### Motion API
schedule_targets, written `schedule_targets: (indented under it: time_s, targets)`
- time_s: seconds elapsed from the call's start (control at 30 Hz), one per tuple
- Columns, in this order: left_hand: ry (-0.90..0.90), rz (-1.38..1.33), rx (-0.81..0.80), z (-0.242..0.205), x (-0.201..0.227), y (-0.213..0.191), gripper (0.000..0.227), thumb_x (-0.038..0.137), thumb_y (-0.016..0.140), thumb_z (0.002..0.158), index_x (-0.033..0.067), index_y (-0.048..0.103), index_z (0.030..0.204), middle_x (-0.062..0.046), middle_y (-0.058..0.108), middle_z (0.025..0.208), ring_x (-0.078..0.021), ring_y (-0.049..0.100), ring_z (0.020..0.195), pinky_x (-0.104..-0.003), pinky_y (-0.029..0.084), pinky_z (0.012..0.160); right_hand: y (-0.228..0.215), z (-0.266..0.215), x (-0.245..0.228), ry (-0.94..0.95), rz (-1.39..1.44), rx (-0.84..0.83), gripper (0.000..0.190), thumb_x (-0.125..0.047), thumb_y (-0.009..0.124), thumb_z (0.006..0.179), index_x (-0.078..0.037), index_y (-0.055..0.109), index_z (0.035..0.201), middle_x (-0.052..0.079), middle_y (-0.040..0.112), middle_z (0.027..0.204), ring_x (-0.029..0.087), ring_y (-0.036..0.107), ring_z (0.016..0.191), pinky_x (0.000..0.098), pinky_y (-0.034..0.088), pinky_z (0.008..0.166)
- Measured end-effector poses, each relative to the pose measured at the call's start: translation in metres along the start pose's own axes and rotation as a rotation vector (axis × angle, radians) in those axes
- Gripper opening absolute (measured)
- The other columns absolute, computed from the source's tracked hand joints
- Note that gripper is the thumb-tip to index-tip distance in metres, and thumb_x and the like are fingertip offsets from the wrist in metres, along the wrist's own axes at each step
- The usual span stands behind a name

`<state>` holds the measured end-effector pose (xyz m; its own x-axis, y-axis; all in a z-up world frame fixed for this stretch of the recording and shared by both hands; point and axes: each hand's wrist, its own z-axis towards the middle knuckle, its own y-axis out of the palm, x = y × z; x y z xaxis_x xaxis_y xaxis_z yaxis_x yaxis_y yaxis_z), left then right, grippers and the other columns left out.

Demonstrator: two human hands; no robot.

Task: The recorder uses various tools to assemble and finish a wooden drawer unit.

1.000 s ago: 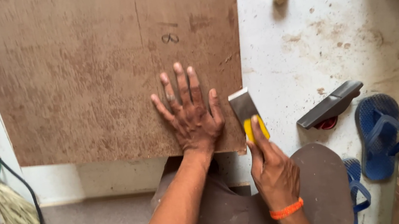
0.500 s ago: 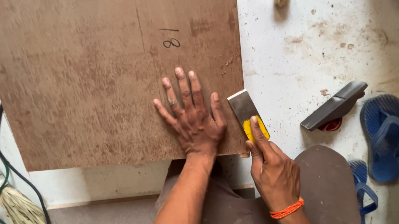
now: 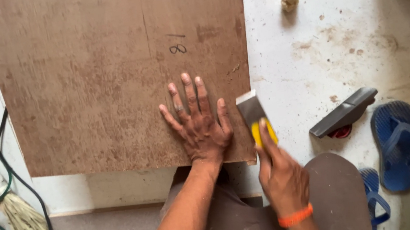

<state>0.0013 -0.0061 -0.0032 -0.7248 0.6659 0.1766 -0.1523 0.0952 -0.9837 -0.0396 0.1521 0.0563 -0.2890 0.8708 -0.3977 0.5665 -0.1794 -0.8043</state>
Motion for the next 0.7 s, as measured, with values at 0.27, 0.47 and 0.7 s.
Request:
schedule_targets:
  time_s: [0.27, 0.47, 0.7]
  targets:
    - [-0.007, 0.007, -0.039, -0.001, 0.002, -0.001, 0.067, 0.048, 0.043, 0.104, 0.0146, 0.03, 0.16, -0.008, 0.019, 0.17, -0.0341, 0.013, 0.158, -0.067, 0.007, 0.125, -0.007, -0.011, -0.001, 0.003, -0.001, 0.017, 0.062, -0.032, 0.061, 0.096, -0.039, 0.041, 0.153, 0.007, 0.063, 0.063, 0.025, 0.062, 0.051, 0.0437, 0.047, 0.05]
    - [-0.007, 0.003, 0.002, -0.003, 0.003, 0.0, 0.064, 0.047, 0.044, 0.106, 0.015, 0.033, 0.16, -0.008, 0.021, 0.171, -0.0341, 0.014, 0.158, -0.067, 0.007, 0.126, -0.005, -0.011, 0.001, -0.054, -0.011, 0.077, 0.058, -0.031, 0.061, 0.098, -0.036, 0.042, 0.153, 0.008, 0.065, 0.068, 0.027, 0.062, 0.053, 0.044, 0.046, 0.048]
    - [0.004, -0.009, 0.014, -0.006, 0.002, 0.001, 0.065, 0.045, 0.046, 0.106, 0.0136, 0.033, 0.161, -0.008, 0.02, 0.171, -0.035, 0.015, 0.159, -0.067, 0.007, 0.127, -0.009, 0.005, -0.007, -0.051, -0.025, 0.075, 0.059, -0.031, 0.059, 0.101, -0.033, 0.041, 0.157, 0.012, 0.062, 0.066, 0.029, 0.06, 0.052, 0.0445, 0.046, 0.052]
